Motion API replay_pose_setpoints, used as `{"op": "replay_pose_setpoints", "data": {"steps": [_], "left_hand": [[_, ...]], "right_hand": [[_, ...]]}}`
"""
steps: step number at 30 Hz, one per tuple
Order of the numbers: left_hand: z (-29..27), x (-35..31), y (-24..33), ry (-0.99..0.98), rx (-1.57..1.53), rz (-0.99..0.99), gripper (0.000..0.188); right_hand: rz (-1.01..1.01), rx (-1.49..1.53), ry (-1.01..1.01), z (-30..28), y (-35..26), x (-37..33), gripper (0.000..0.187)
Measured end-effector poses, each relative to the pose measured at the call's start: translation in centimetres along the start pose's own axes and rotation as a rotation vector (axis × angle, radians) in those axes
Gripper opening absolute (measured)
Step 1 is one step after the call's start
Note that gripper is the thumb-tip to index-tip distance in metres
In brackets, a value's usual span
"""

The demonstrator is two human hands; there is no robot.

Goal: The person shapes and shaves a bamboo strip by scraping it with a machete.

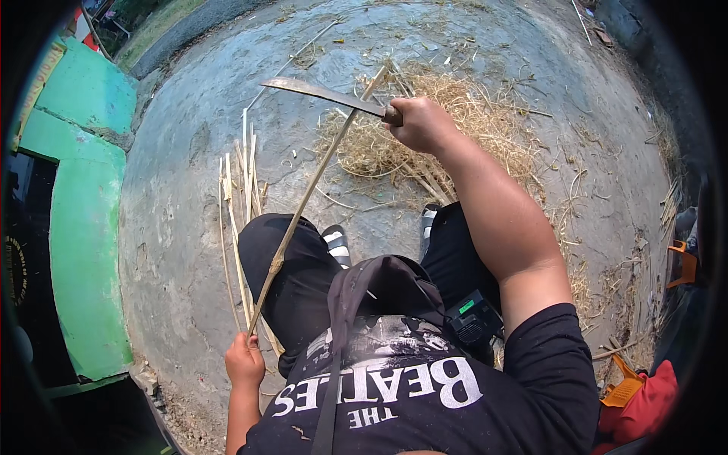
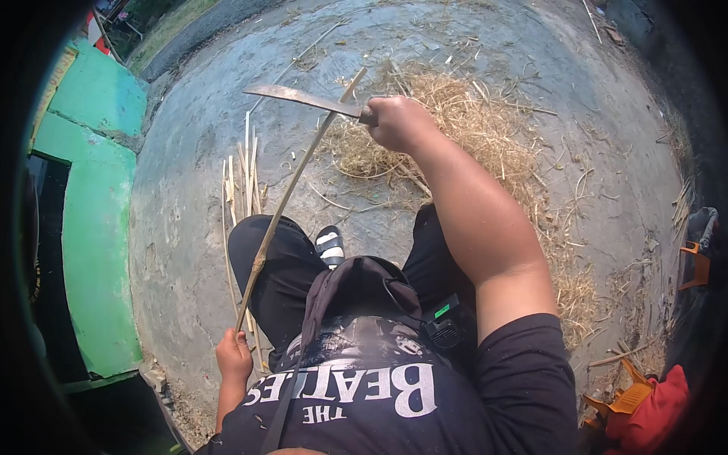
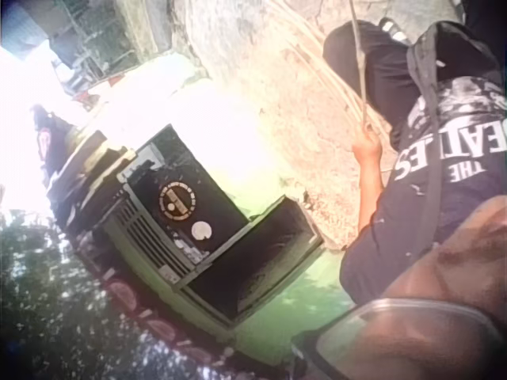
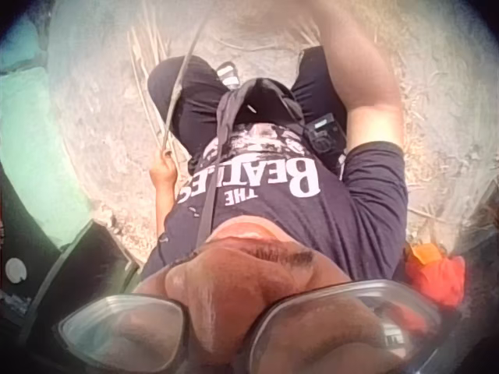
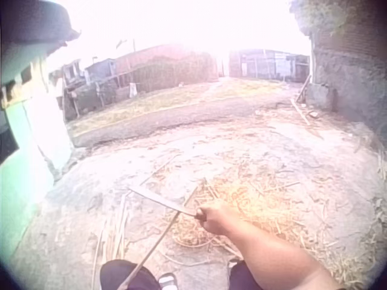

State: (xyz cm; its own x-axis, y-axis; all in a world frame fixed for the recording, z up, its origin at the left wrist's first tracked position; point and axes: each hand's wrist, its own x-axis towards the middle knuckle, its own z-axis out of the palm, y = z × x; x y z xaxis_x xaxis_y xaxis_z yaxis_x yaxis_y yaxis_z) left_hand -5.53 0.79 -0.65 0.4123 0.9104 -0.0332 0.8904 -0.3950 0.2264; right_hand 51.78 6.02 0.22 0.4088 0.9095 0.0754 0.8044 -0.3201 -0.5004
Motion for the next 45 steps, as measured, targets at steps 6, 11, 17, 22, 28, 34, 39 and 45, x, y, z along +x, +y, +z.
{"op": "replay_pose_setpoints", "data": {"steps": [6,11,17,22,28,34,39,45], "left_hand": [[0.0,0.3,0.3,-0.015,-0.008,0.012,0.020],[0.5,0.0,-0.1,0.009,-0.037,0.014,0.020],[-0.8,0.9,1.1,-0.075,-0.101,-0.011,0.024],[-0.5,1.4,1.3,-0.037,-0.055,0.021,0.026],[-0.4,1.4,1.4,-0.026,-0.090,0.028,0.027],[-1.1,1.7,0.7,-0.136,-0.389,-0.062,0.040],[-1.3,2.7,1.2,-0.329,-0.669,-0.136,0.044],[-1.8,3.5,3.9,-0.593,-0.975,-0.447,0.036]], "right_hand": [[-0.455,-0.279,-0.131,0.0,-3.1,-1.3,0.008],[0.086,0.000,0.021,-1.1,1.6,1.1,0.019],[0.052,-0.010,0.081,-1.0,1.4,0.1,0.017],[-0.428,-0.374,-0.078,-0.9,-2.4,-0.8,0.009],[0.165,-0.020,0.066,-0.7,2.4,1.7,0.023],[0.352,0.302,0.144,-0.9,5.0,1.4,0.032],[0.105,0.164,0.158,-1.7,2.0,0.4,0.028],[-0.388,-0.123,-0.137,0.3,-3.0,-1.2,0.016]]}}
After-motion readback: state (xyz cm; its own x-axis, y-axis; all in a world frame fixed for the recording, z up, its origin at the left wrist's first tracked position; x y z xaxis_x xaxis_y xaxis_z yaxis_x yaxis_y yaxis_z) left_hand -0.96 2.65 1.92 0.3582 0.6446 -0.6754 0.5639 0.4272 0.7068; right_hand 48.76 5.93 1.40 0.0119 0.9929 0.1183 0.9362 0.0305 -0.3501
